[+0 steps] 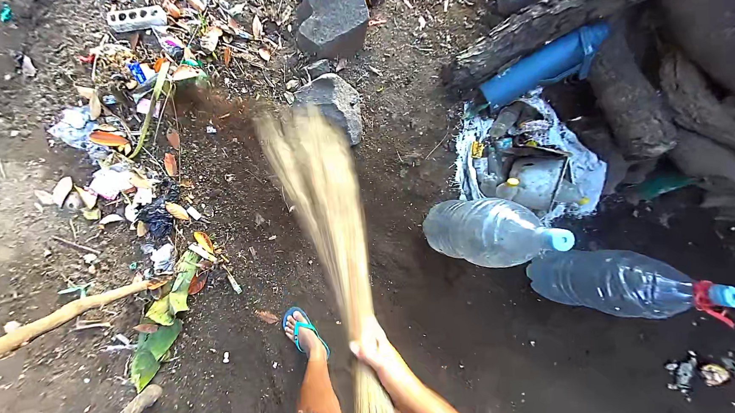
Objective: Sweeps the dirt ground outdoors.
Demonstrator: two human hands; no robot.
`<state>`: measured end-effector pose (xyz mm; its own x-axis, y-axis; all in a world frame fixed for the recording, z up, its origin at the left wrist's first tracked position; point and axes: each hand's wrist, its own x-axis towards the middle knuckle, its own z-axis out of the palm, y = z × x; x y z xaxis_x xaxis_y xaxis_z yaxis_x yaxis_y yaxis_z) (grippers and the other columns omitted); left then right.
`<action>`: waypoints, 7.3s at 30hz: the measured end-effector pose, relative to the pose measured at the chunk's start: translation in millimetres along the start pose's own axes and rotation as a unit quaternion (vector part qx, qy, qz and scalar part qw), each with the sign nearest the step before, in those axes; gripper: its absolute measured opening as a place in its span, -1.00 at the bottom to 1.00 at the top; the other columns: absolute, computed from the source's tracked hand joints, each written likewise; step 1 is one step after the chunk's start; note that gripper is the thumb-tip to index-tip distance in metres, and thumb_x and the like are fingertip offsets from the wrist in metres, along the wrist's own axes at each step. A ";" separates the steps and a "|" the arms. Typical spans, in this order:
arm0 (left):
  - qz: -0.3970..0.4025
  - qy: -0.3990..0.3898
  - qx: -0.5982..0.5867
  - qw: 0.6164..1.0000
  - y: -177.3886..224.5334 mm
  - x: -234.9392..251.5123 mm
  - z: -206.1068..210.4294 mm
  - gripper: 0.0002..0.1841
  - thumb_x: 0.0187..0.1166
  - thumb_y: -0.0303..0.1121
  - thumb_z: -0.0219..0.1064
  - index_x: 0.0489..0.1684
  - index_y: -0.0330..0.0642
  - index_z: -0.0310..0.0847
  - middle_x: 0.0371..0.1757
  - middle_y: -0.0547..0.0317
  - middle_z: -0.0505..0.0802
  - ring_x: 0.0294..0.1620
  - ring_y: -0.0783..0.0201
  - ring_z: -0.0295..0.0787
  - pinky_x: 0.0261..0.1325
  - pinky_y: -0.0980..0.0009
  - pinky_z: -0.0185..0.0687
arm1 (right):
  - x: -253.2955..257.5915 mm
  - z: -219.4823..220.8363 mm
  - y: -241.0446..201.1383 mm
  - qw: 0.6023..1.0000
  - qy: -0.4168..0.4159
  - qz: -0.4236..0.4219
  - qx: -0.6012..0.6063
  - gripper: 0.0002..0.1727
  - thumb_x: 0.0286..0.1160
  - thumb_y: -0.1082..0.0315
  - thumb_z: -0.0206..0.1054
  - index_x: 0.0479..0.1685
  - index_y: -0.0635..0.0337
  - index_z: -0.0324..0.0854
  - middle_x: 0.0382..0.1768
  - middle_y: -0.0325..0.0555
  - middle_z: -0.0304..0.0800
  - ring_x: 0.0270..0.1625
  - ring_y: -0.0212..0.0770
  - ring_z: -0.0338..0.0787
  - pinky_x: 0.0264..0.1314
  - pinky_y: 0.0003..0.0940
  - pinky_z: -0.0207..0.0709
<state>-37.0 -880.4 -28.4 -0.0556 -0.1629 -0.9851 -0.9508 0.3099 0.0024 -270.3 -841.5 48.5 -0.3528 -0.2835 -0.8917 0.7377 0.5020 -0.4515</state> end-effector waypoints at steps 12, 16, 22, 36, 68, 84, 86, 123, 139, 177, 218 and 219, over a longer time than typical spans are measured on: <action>-0.003 0.016 -0.025 1.000 -3.5 -10.8 -27.3 -0.20 0.47 0.21 0.38 0.55 -0.26 0.56 0.57 -0.25 0.65 0.58 -0.24 0.56 0.50 -0.32 0.47 | 86.5 116.9 -1.0 0.991 -0.126 0.039 -0.034 -0.25 0.64 0.06 0.30 0.73 0.21 0.15 0.34 0.13 0.67 0.29 -0.12 0.74 0.37 -0.08 0.64; -0.034 -0.016 -0.031 0.999 -6.2 2.6 -8.8 -0.03 0.45 0.26 0.42 0.88 0.03 0.18 0.86 0.02 0.32 0.75 -0.10 0.38 0.61 -0.16 0.43 | 159.8 151.2 -58.4 0.978 -0.134 -0.061 -0.149 0.13 0.45 0.18 0.48 0.91 0.07 -0.33 0.37 0.30 0.62 0.30 0.07 0.76 0.36 0.07 0.64; -0.066 0.017 -0.169 0.983 10.1 -5.4 13.5 -0.06 0.49 0.16 0.44 0.89 -0.01 0.15 0.86 0.01 0.31 0.80 -0.05 0.31 0.70 -0.13 0.33 | 99.6 75.4 -73.7 0.917 -0.216 -0.054 -0.332 0.22 0.33 0.13 0.51 0.94 -0.06 -0.38 0.29 0.19 0.72 0.21 0.00 0.82 0.33 0.07 0.67; -0.199 0.131 -0.571 0.786 3.7 -58.8 99.0 -0.33 0.75 -0.24 0.30 0.79 -0.35 0.20 0.74 -0.35 0.43 0.76 -0.19 0.36 0.78 -0.07 0.23 | 112.6 -31.9 -50.6 0.860 -0.188 0.150 -0.449 0.01 0.33 0.35 0.58 0.84 0.11 0.06 0.54 0.26 0.51 0.46 0.15 0.64 0.46 0.17 0.56; -0.099 0.108 -0.593 0.792 30.1 -74.2 80.7 -0.39 0.79 -0.25 0.23 0.79 -0.28 0.24 0.73 -0.23 0.48 0.74 -0.04 0.41 0.78 0.05 0.27 | 51.5 -124.9 -62.0 0.747 -0.320 0.223 -0.539 0.15 0.42 0.40 0.54 0.95 -0.06 -0.26 0.86 0.13 0.00 0.75 0.11 0.33 0.70 0.11 0.32; -0.056 0.072 -0.832 0.547 90.7 -143.2 25.6 -0.42 0.92 -0.04 -0.07 0.69 -0.33 0.24 0.41 -0.26 0.70 0.35 0.00 0.73 0.41 0.03 0.66 | -4.0 19.3 25.0 0.797 -0.372 0.254 -0.402 -0.35 0.82 0.08 0.06 0.87 -0.01 0.12 0.71 0.00 0.39 0.63 -0.12 0.53 0.65 -0.08 0.42; -0.106 0.070 -0.858 0.498 78.1 -108.5 25.8 -0.39 0.88 0.08 -0.03 0.55 -0.29 0.46 0.34 -0.19 0.79 0.36 0.01 0.75 0.45 -0.01 0.64 | 7.0 51.6 48.0 0.735 -0.362 0.223 -0.528 -0.40 0.91 0.00 -0.12 0.67 0.19 0.42 0.59 0.14 0.54 0.68 0.00 0.48 0.74 0.03 0.25; -0.004 -0.036 -0.793 0.608 -174.5 -98.8 -101.0 -0.68 0.84 -0.32 -0.05 0.39 -0.30 0.32 -0.15 -0.04 0.82 -0.27 0.17 0.84 -0.15 0.26 0.82 | -75.3 191.5 102.4 0.917 -0.276 0.129 -0.256 -0.08 0.71 -0.06 0.07 0.95 0.10 -0.28 0.66 0.30 0.36 0.59 0.17 0.55 0.51 0.18 0.52; 0.085 0.053 -0.630 0.770 -99.5 34.2 -191.0 -0.44 0.84 -0.09 0.14 0.59 -0.38 0.37 0.26 -0.25 0.79 0.26 0.06 0.78 0.41 0.08 0.67 | 60.7 249.1 80.8 0.970 -0.185 -0.009 -0.160 -0.26 0.85 -0.03 -0.20 0.91 0.16 -0.11 0.72 0.15 0.32 0.68 -0.07 0.45 0.69 -0.06 0.37; -0.026 0.124 -0.631 0.765 -190.0 -13.9 -176.4 -0.17 0.76 -0.11 0.26 0.90 -0.27 -0.16 0.61 -0.36 0.54 0.58 -0.07 0.57 0.62 0.00 0.49 | -5.7 311.1 124.7 0.954 -0.284 0.055 -0.078 -0.31 0.92 0.05 -0.38 0.95 0.06 -0.38 0.93 0.01 -0.22 0.89 -0.19 0.06 0.89 -0.18 -0.01; -0.047 0.175 -0.689 0.701 70.7 -29.7 -274.0 -0.20 0.73 -0.19 0.28 0.85 -0.28 -0.13 0.52 -0.30 0.60 0.47 0.03 0.66 0.54 0.07 0.59 | 90.1 166.3 -113.4 0.921 -0.348 0.081 -0.157 -0.24 0.77 0.01 -0.13 0.92 0.11 -0.07 0.89 -0.05 -0.01 0.85 -0.23 0.14 0.87 -0.19 0.09; -0.069 0.174 -0.691 0.699 61.7 -14.3 -283.3 -0.28 0.77 -0.15 0.25 0.79 -0.32 0.00 0.44 -0.31 0.66 0.41 0.00 0.69 0.50 0.04 0.61 | 104.6 183.0 -123.0 0.909 -0.352 0.113 -0.195 -0.30 0.84 0.03 -0.14 0.90 0.11 0.00 0.86 -0.02 0.07 0.84 -0.17 0.19 0.86 -0.12 0.10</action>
<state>-181.2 -1124.3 34.6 0.2240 -0.3937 -0.8915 -0.3284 -0.8918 0.3113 -292.7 -1082.4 16.6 0.3387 -0.5198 -0.7843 0.4366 0.8252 -0.3584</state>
